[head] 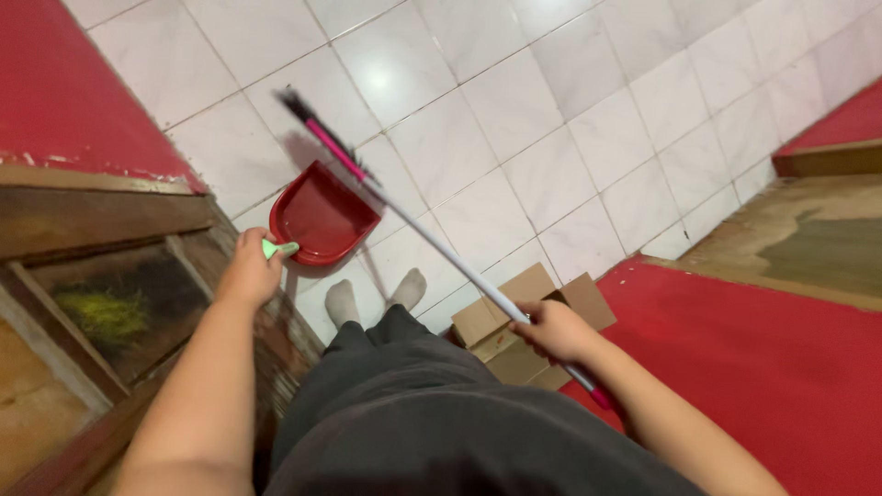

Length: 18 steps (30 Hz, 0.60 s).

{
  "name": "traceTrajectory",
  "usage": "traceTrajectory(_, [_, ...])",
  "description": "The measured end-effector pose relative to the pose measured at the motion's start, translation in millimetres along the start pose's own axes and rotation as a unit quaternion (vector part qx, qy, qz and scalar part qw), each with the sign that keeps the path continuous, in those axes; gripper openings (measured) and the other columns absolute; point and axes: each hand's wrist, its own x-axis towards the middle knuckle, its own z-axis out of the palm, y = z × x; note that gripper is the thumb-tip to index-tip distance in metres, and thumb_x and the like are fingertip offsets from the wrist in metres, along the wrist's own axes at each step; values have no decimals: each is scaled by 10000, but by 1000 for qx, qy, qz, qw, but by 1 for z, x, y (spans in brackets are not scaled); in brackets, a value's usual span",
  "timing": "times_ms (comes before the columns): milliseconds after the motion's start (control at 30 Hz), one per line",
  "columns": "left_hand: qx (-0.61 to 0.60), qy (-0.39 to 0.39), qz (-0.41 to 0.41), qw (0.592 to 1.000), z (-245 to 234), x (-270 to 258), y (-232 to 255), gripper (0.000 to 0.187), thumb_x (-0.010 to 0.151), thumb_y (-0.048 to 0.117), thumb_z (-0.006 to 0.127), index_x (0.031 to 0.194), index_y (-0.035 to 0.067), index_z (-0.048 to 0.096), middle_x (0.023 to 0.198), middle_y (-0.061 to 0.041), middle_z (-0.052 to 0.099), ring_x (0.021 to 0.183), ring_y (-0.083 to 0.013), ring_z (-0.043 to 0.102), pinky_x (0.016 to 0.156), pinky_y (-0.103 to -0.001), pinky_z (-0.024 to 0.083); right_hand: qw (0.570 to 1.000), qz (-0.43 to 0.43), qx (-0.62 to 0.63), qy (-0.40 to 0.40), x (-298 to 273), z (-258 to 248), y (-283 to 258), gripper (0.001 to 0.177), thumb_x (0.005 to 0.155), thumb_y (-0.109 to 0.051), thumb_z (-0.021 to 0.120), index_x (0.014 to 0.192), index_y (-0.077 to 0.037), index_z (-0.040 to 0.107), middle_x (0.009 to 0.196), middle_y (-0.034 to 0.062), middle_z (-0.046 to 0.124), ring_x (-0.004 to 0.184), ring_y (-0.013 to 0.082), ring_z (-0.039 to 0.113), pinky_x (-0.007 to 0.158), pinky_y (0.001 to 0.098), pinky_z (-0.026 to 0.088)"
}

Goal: The person sweeps the floor using a broom and collects the debris into a dustpan.

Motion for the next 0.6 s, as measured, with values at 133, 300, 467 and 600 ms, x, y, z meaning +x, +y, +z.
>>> traceTrajectory(133, [-3,0,-12,1000,2,-1,30,375,943,229,679,1256,88,530,1378,-197,542,1185,-434,592,969,-499,494,996,-6,53,66,0,-20,17,334,936,-251,655,1211,-66,697,685,51,625,481,139,553,423,312,477])
traceTrajectory(300, [9,-23,-10,1000,2,-2,101,359,958,240,656,1262,100,526,1390,-190,535,1167,-424,602,941,-504,495,979,-14,163,118,8,-46,81,252,944,-199,645,1101,-10,699,638,79,598,448,150,520,405,314,435])
traceTrajectory(467, [33,-40,55,997,24,12,181,342,979,235,636,1272,99,525,1396,-188,534,1162,-419,603,950,-501,490,920,-33,364,144,9,-65,166,237,943,-153,665,1099,26,676,681,74,640,480,136,555,401,308,423])
traceTrajectory(600, [31,-73,120,990,50,18,255,348,995,227,604,1290,70,506,1401,-182,524,1118,-388,623,936,-478,498,837,-62,524,147,-16,-62,213,305,960,-96,614,1222,56,593,747,65,618,505,100,527,406,262,422])
